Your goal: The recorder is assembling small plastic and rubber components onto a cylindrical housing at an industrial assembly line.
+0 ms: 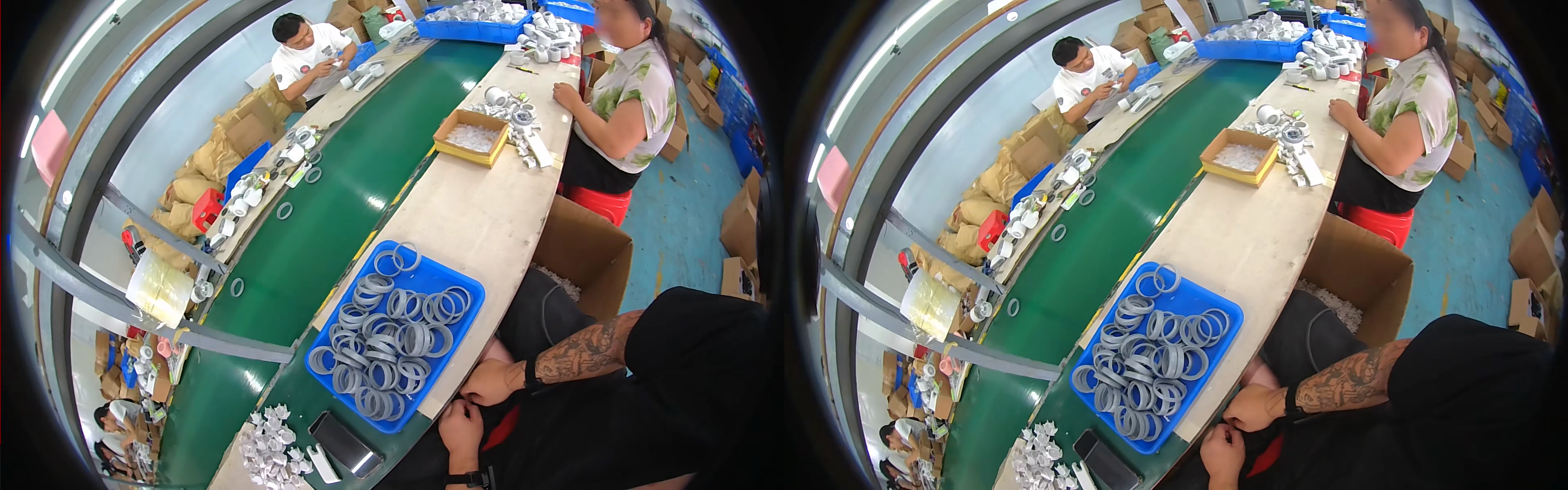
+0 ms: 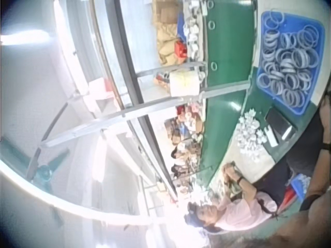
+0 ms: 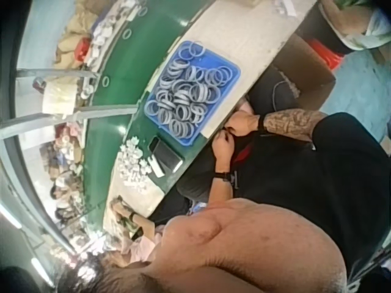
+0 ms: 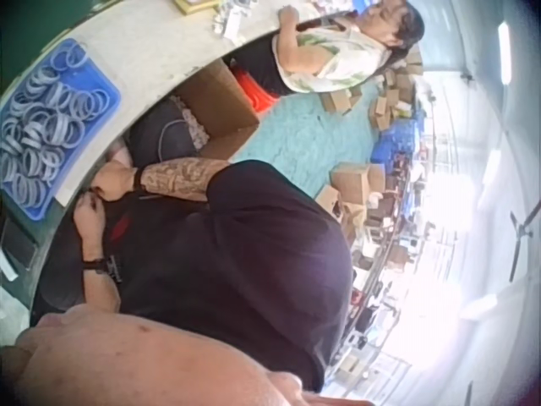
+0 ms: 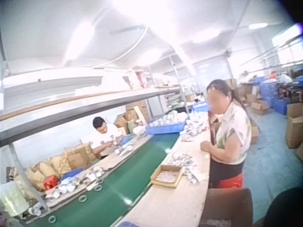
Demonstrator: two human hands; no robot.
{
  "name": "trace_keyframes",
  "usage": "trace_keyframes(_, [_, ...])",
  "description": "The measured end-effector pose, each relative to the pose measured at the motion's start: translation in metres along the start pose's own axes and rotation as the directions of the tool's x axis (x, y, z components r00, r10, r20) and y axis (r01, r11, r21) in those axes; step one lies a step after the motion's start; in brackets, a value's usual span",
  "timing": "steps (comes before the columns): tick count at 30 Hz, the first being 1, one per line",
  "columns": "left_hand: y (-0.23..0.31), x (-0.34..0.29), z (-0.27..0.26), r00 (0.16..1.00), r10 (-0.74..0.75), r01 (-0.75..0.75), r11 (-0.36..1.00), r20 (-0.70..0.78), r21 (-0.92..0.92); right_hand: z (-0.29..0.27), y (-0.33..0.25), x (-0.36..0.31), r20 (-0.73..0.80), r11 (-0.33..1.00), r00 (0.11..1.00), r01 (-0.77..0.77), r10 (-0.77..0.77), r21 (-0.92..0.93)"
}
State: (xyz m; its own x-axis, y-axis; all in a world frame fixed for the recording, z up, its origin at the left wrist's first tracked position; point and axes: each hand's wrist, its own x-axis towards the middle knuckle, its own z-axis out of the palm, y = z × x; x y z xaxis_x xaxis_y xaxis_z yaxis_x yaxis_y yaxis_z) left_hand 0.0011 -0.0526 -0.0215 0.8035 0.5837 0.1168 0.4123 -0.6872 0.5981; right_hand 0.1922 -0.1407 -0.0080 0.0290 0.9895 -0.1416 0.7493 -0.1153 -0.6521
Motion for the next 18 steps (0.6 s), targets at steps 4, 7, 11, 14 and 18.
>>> trace_keyframes(4, [-0.001, 0.0001, 0.002, 0.997, -0.03, 0.031, 0.999, -0.071, 0.011, -0.0005, 0.0, -0.0003, -0.107, 0.999, 0.993, 0.046, -0.045, 0.013])
trace_keyframes(7, [0.0012, 0.0018, 0.0013, 0.995, -0.059, 0.06, 0.998, -0.077, 0.014, -0.0005, 0.0004, -0.0012, -0.109, 0.999, 0.993, 0.037, -0.035, 0.02])
trace_keyframes(11, [0.0061, 0.0036, -0.0029, 0.987, -0.151, 0.154, 0.987, 0.059, -0.051, 0.0009, 0.0018, -0.0027, -0.022, 0.999, 1.0, -0.02, 0.02, 0.025])
trace_keyframes(14, [0.0078, 0.0045, -0.0042, 0.978, -0.201, 0.206, 0.972, 0.057, -0.117, 0.0025, 0.0028, -0.0028, -0.055, 0.999, 0.998, -0.003, 0.005, 0.045])
trace_keyframes(18, [0.007, 0.005, -0.0039, 0.996, -0.088, 0.088, 0.995, 0.016, -0.047, 0.0036, 0.0026, -0.0015, -0.089, 0.997, 0.996, -0.017, 0.023, 0.071])
